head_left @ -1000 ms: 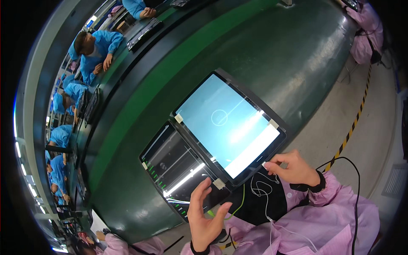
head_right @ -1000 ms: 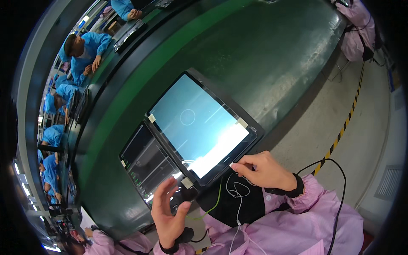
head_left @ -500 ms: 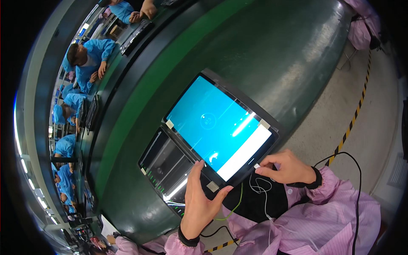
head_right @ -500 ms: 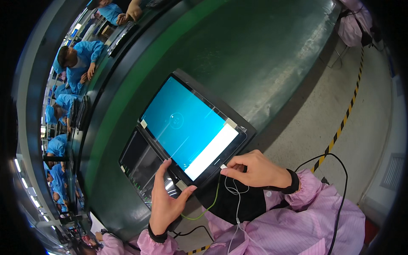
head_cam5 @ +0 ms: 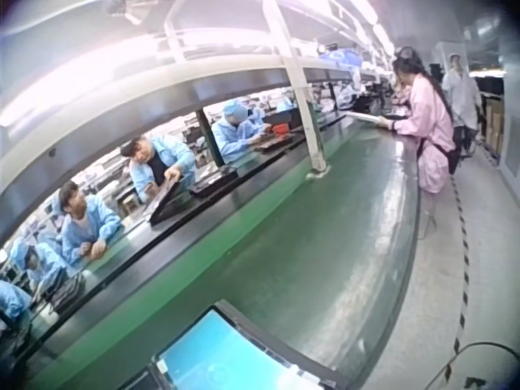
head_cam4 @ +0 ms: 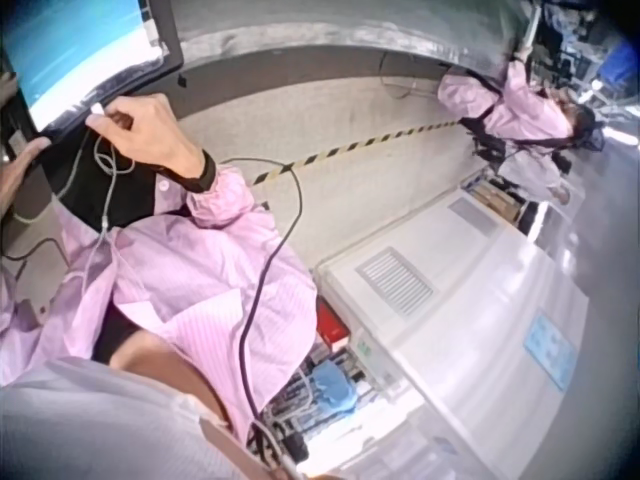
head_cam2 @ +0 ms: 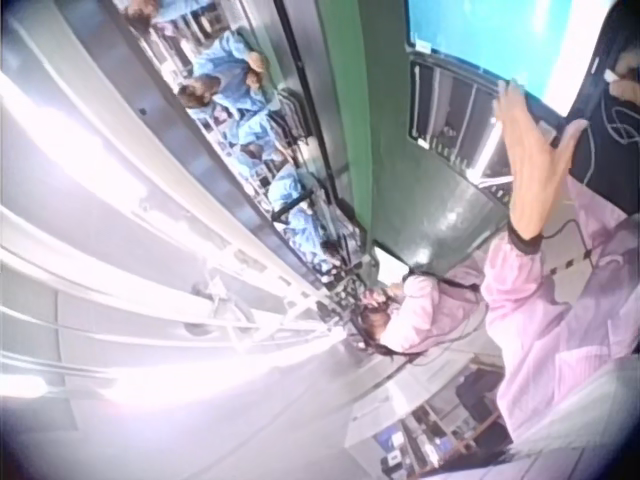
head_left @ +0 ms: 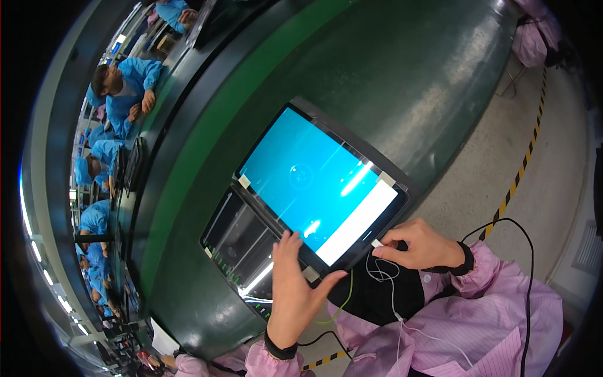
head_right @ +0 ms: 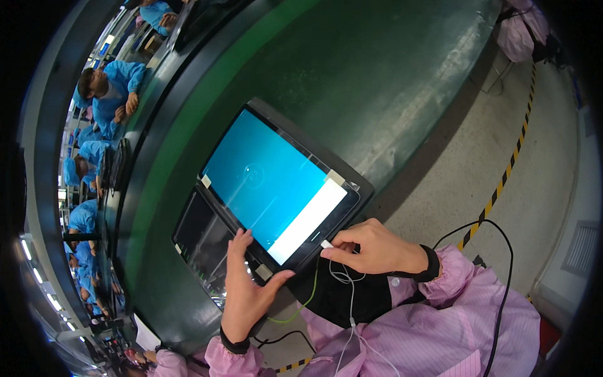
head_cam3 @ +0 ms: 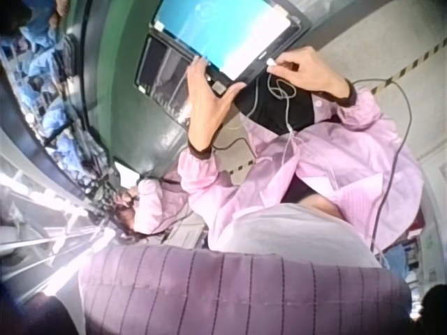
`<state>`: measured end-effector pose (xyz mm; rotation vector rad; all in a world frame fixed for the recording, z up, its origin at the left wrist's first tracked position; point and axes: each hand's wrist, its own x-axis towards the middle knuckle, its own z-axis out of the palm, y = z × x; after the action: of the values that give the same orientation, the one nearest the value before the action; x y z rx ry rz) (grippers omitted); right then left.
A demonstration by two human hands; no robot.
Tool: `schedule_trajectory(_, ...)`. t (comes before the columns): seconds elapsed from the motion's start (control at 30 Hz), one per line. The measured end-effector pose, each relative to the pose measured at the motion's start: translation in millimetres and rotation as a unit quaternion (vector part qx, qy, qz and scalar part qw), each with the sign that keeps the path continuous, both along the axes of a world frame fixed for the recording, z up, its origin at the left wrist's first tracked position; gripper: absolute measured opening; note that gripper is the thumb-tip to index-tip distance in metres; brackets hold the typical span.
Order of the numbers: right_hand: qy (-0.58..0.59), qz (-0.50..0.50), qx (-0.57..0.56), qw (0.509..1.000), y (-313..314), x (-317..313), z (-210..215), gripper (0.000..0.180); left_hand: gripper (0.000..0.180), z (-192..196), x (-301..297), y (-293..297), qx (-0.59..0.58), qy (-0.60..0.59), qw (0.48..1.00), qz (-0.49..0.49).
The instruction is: Testing and inspecting a dual-screen electronic device or tablet at a production line station.
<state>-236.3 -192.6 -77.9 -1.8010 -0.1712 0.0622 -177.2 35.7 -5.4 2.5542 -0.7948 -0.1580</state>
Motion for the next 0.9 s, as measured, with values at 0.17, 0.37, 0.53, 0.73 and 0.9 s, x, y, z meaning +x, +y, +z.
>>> schedule_trajectory(0.17, 0.009, -0.033, 0.024, 0.999, 0.9, -3.9, -5.6, 0.018, 0.083, 13.3, -12.7, -23.4, -0.018, 0.069, 0.996, -0.056)
schedule_trajectory(0.37, 0.018, -0.011, -0.005, 1.0, -0.1, -1.0, -1.3, 0.024, 0.069, 10.8, -29.4, -3.9, 0.013, -0.032, 0.999, -0.021)
schedule_trajectory(0.53, 0.002, -0.023, -0.004, 1.0, -1.1, -3.0, -2.8, 0.024, 0.068, 4.3, -39.3, -7.2, 0.049, -0.006, 0.998, -0.05)
schedule_trajectory(0.73, 0.034, -0.016, 0.037, 0.999, 1.3, -5.3, -3.9, 0.02, 0.084, -12.1, -67.0, -32.0, -0.154, -0.023, 0.98, 0.123)
schedule_trajectory(0.9, 0.058, -0.016, 0.06, 0.996, 5.5, -7.5, -3.0, 0.018, 0.091, -34.2, -74.3, -55.4, -0.204, 0.023, 0.955, 0.215)
